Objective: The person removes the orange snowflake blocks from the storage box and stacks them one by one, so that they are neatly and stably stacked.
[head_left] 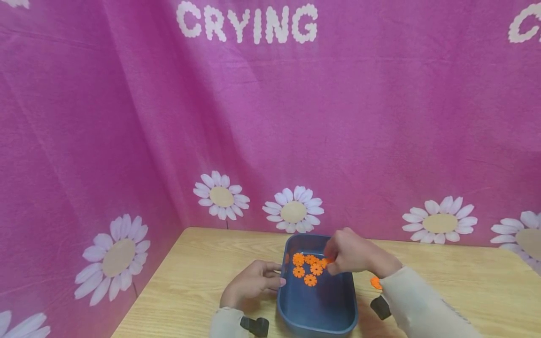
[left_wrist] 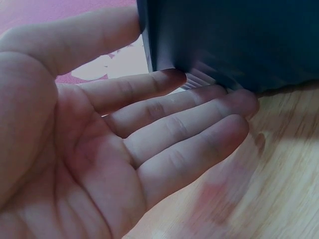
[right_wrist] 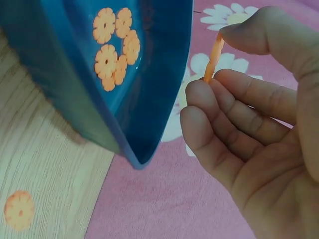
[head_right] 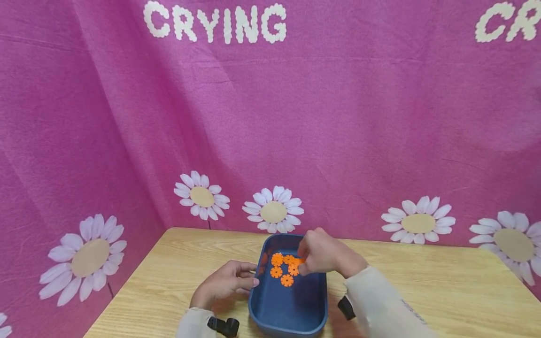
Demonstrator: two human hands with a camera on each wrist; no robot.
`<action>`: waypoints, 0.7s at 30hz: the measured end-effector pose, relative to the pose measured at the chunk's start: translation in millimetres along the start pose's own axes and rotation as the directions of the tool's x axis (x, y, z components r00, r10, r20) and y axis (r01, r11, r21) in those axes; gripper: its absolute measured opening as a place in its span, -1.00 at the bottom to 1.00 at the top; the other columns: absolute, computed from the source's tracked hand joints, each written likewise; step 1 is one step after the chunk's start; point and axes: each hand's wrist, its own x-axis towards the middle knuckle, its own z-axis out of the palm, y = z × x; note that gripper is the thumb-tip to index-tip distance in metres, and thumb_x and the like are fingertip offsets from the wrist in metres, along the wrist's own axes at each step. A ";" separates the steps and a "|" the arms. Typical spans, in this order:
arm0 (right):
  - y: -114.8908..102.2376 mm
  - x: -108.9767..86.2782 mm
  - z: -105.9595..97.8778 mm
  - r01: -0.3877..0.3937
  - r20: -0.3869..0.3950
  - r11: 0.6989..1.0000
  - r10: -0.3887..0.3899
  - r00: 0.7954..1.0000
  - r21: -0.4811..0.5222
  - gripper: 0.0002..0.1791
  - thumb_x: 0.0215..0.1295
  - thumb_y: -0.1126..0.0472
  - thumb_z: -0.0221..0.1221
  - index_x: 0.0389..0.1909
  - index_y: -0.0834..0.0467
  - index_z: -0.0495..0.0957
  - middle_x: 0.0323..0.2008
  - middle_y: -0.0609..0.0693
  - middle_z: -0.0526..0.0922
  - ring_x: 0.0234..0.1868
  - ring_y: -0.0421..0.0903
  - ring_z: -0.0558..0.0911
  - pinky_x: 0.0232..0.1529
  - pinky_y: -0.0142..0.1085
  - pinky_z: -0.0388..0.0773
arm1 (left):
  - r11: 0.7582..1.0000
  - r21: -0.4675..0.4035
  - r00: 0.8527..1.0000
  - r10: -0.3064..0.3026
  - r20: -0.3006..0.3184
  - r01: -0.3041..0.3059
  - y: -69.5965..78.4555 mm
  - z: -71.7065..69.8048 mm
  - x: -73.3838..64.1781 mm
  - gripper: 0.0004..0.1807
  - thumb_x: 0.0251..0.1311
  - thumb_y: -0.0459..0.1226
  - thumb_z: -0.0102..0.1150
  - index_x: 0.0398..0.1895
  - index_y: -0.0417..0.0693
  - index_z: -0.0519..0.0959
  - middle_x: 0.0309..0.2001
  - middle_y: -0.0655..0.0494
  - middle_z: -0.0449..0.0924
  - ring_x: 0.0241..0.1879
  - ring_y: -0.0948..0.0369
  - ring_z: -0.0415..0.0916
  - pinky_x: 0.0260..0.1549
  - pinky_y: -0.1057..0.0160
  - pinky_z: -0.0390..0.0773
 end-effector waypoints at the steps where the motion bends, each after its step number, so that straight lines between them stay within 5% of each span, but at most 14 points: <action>1: 0.8 -1.5 -0.8 -0.007 -0.002 1.000 0.007 1.000 -0.004 -0.86 -0.12 0.28 0.41 -0.46 0.20 0.74 -0.55 -0.15 0.67 -0.57 -0.31 0.55 -0.55 -0.40 0.58 | 1.000 -0.001 1.000 0.001 0.001 -0.001 0.1 0.0 -0.1 -0.51 0.26 -0.39 0.28 0.24 -0.38 0.49 -0.07 -0.16 0.69 -0.11 -0.02 0.68 -0.07 0.06 0.68; 21: 25.2 -30.7 -15.4 -0.066 -0.047 0.998 0.066 0.997 -0.004 -0.81 -0.19 0.30 0.43 -0.44 0.17 0.72 -0.53 -0.19 0.65 -0.51 -0.30 0.58 -0.48 -0.38 0.61 | 1.000 -0.018 1.000 -0.009 0.007 0.009 -1.1 0.3 1.5 -0.51 0.27 -0.39 0.28 0.25 -0.37 0.49 -0.04 -0.17 0.68 -0.10 -0.03 0.68 -0.09 0.05 0.68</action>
